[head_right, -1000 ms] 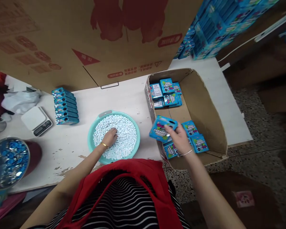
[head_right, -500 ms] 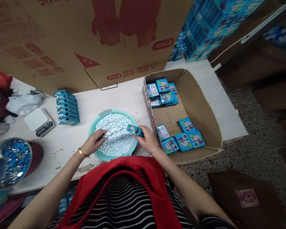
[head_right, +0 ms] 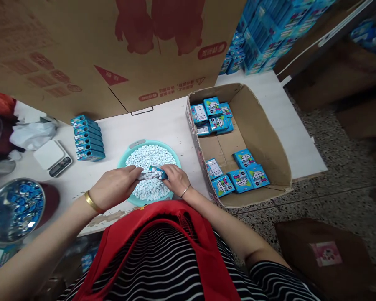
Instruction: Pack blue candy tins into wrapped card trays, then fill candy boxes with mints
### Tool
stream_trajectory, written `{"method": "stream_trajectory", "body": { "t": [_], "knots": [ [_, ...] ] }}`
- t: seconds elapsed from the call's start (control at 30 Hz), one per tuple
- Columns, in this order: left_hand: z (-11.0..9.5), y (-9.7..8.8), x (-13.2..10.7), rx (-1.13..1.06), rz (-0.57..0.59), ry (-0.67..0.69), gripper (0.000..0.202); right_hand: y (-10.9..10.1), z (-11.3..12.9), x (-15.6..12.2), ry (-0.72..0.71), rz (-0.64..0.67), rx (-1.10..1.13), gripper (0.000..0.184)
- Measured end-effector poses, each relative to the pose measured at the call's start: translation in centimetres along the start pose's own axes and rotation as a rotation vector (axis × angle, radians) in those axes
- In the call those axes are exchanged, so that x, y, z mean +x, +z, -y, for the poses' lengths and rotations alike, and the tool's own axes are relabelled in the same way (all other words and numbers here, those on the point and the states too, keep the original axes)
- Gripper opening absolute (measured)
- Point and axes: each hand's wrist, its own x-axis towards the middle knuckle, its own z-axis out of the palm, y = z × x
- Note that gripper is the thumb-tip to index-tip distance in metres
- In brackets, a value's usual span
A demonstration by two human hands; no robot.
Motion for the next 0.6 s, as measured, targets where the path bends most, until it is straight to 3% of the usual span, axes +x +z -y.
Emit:
{"method": "stream_trajectory", "body": {
  "t": [0.2, 0.27, 0.33, 0.43, 0.5, 0.6],
  "knots": [
    [-2.6, -0.8, -0.2, 0.13, -0.041, 0.017, 0.024, 0.4, -0.1, -0.1, 0.01, 0.007, 0.006, 0.041],
    [-2.0, -0.8, -0.7, 0.125, -0.043, -0.003, 0.023, 0.4, -0.3, -0.2, 0.008, 0.007, 0.009, 0.038],
    [-0.2, 0.0, -1.4, 0.097, -0.066, -0.054, 0.018, 0.2, -0.5, -0.4, 0.02, 0.0, 0.021, 0.036],
    [4.0, 3.7, -2.3, 0.0, -0.04, -0.192, 0.017, -0.4, -0.9, -0.7, 0.076, -0.043, 0.056, 0.035],
    [6.3, 7.8, -2.5, -0.062, 0.09, -0.297, 0.013, -0.9, -1.3, -0.9, 0.119, -0.088, 0.075, 0.035],
    [7.0, 14.2, -0.9, -0.203, 0.178, -0.314, 0.012, -1.8, -1.8, -1.2, 0.162, -0.143, 0.079, 0.036]
  ]
}}
